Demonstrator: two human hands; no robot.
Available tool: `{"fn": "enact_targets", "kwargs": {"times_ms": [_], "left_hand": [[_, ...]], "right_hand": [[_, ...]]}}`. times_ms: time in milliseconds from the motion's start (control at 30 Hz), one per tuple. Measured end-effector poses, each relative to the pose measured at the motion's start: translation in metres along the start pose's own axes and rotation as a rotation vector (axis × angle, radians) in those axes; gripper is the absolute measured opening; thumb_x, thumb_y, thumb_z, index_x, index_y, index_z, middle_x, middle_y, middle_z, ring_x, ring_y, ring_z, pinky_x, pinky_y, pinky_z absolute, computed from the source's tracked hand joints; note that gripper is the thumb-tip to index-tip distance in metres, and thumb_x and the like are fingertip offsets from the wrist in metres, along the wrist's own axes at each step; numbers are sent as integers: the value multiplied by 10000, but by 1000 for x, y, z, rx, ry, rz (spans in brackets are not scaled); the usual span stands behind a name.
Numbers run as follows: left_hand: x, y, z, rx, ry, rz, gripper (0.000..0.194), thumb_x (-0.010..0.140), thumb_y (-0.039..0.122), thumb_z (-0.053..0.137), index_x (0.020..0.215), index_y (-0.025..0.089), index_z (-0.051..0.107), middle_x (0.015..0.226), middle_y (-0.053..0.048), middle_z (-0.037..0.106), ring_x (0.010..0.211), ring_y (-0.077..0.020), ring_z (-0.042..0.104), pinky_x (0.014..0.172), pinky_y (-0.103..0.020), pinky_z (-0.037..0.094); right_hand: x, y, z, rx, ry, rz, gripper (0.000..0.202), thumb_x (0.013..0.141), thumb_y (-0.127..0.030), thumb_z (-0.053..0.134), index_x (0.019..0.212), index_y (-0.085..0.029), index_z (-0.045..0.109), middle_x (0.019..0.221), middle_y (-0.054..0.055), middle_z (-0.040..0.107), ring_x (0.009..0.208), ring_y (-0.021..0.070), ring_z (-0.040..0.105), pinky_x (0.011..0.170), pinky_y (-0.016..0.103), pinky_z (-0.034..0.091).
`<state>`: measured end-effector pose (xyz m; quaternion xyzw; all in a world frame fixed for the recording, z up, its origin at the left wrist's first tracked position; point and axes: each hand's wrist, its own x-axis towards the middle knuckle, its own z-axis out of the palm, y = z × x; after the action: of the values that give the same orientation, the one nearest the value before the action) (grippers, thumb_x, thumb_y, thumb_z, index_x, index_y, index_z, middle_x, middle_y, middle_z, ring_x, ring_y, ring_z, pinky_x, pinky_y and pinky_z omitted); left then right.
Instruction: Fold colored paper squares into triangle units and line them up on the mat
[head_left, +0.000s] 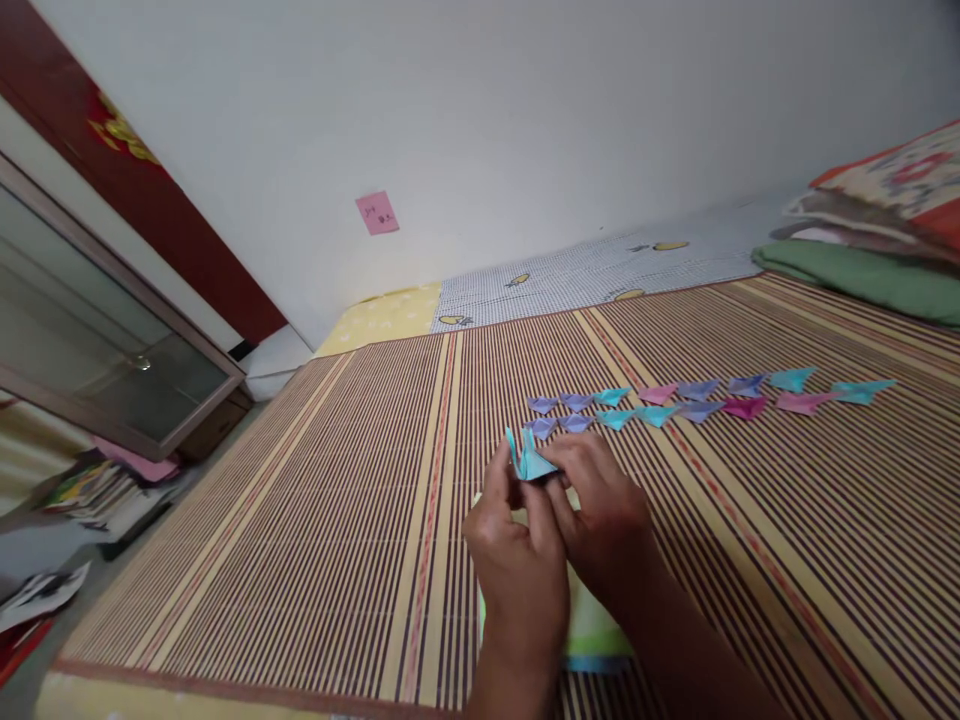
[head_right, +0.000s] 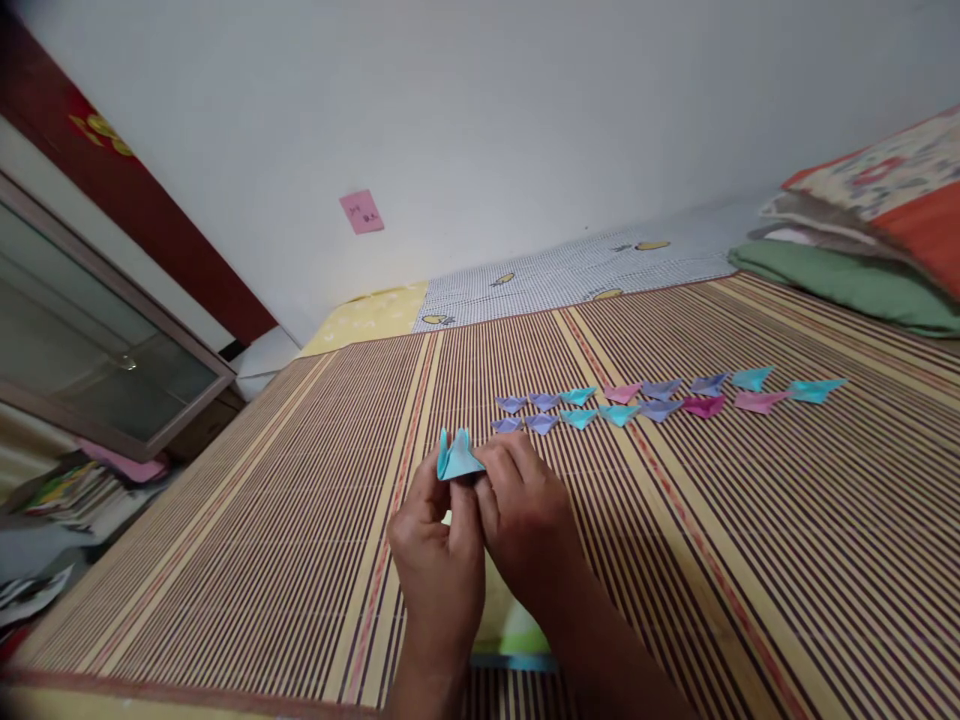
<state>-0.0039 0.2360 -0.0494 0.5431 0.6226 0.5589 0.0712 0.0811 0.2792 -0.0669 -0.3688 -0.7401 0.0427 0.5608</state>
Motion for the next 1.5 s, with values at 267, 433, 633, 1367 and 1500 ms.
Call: {"fn": "enact_targets", "kwargs": {"times_ms": [267, 433, 633, 1367, 1500], "left_hand": [[4, 2, -5, 93, -29, 32, 253, 943, 114, 476, 869, 167, 712, 624, -3, 663, 501, -121, 589, 503, -237, 414], [3, 8, -4, 115, -77, 34, 253, 930, 114, 481, 800, 180, 688, 584, 7, 626, 474, -121, 543, 468, -243, 362], [3, 4, -6, 117, -75, 10, 305, 945, 147, 471, 1111, 149, 727, 687, -45, 714, 506, -148, 604, 499, -263, 440], [6, -4, -4, -119, -88, 99, 564, 887, 6, 445, 1293, 291, 715, 1071, -70, 781, 946, -198, 722, 876, -359, 596], [7, -6, -7, -228, -150, 10, 575, 891, -3, 433, 1299, 291, 713, 1004, -56, 749, 800, -158, 676, 707, -269, 568]], "right_hand": [[-6, 1, 7, 25, -17, 2, 114, 980, -122, 506, 1015, -202, 579, 883, 56, 642, 783, 191, 639, 670, 300, 518], [-7, 5, 6, -23, -1, 20, 164, 989, -129, 472, 1054, -196, 607, 877, 60, 664, 789, 199, 650, 692, 316, 516], [-7, 3, 5, -30, -5, -19, 169, 998, -136, 458, 1072, -189, 601, 890, 75, 688, 830, 220, 674, 711, 334, 534], [5, -9, -2, 305, 78, 399, 152, 865, -138, 545, 941, -230, 639, 845, 8, 719, 744, 185, 686, 658, 288, 533], [2, -9, -1, 247, 114, 300, 217, 858, -87, 525, 974, -234, 635, 901, 20, 704, 810, 189, 684, 689, 298, 530]]}}
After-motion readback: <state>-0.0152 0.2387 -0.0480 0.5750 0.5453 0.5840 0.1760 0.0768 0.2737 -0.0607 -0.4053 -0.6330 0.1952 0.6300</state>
